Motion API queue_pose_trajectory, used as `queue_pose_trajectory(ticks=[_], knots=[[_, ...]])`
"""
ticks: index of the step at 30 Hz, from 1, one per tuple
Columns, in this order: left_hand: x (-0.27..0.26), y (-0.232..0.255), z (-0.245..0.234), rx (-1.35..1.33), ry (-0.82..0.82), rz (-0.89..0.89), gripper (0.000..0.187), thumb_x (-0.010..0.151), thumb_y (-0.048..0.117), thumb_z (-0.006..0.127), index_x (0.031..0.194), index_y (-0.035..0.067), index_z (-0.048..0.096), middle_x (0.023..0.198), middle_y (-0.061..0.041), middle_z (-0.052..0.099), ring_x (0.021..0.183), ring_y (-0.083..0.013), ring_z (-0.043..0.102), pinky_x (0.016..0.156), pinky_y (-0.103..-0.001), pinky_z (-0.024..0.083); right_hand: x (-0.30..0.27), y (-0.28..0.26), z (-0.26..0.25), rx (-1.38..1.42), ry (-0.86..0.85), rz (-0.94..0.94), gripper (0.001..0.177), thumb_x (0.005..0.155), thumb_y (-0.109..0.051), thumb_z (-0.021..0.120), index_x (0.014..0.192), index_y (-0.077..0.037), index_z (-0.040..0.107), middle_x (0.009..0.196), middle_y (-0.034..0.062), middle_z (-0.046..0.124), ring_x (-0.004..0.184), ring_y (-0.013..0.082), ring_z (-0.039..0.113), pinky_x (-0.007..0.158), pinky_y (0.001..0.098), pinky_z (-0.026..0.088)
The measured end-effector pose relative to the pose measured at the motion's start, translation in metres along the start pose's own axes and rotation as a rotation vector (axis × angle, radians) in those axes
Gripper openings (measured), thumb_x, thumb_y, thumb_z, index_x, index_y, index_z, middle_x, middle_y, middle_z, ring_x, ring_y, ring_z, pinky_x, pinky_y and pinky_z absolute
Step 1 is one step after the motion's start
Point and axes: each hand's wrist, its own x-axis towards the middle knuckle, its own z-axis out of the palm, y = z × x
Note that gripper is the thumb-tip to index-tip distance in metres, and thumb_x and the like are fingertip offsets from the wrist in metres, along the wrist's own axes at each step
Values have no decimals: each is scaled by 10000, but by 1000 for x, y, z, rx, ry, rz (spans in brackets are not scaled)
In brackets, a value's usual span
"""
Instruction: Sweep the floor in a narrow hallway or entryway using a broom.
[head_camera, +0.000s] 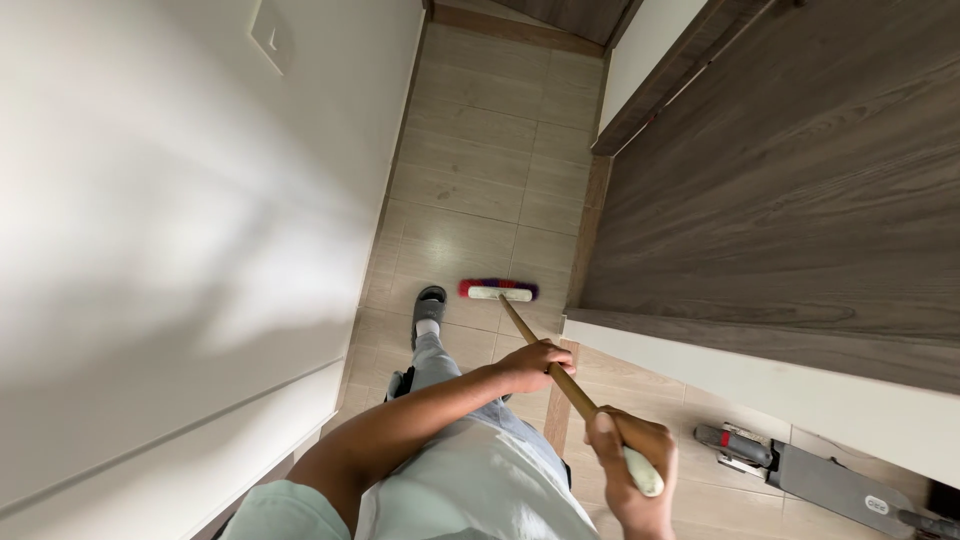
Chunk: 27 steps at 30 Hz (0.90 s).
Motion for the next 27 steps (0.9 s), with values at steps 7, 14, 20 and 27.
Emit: queue_pose_trajectory(ticks=[7, 14, 20, 27], knots=[[13, 33, -54, 144, -141, -38, 236, 1001, 306, 567, 881, 116, 639, 860, -74, 689, 932, -278, 677, 858, -444, 526, 4, -26, 9, 40, 43, -105, 326, 926, -94, 579, 617, 11, 561, 544, 78, 597, 421, 118, 462, 431, 301, 361], [46, -52, -100, 89, 107, 47, 167, 960, 241, 625, 870, 101, 638, 900, -97, 681, 966, -324, 638, 872, -451, 509, 58, -24, 74, 202, 111, -413, 323, 1004, -85, 567, 705, 24, 514, 651, 102, 582, 573, 200, 571, 573, 318, 494], [43, -136, -117, 125, 175, 99, 134, 936, 164, 667, 863, 75, 598, 886, -116, 672, 956, -356, 618, 912, -451, 492, 87, 23, 116, 191, 12, -376, 345, 1006, -104, 523, 677, -3, 509, 651, 102, 592, 568, 188, 557, 555, 311, 473], [-3, -73, -133, 22, 31, -29, 109, 839, 42, 659, 933, 81, 620, 948, -101, 713, 978, -354, 622, 889, -465, 488, 84, -22, 102, 445, 35, -58, 358, 943, -26, 534, 598, -23, 436, 563, 100, 488, 485, 162, 393, 511, 307, 321]])
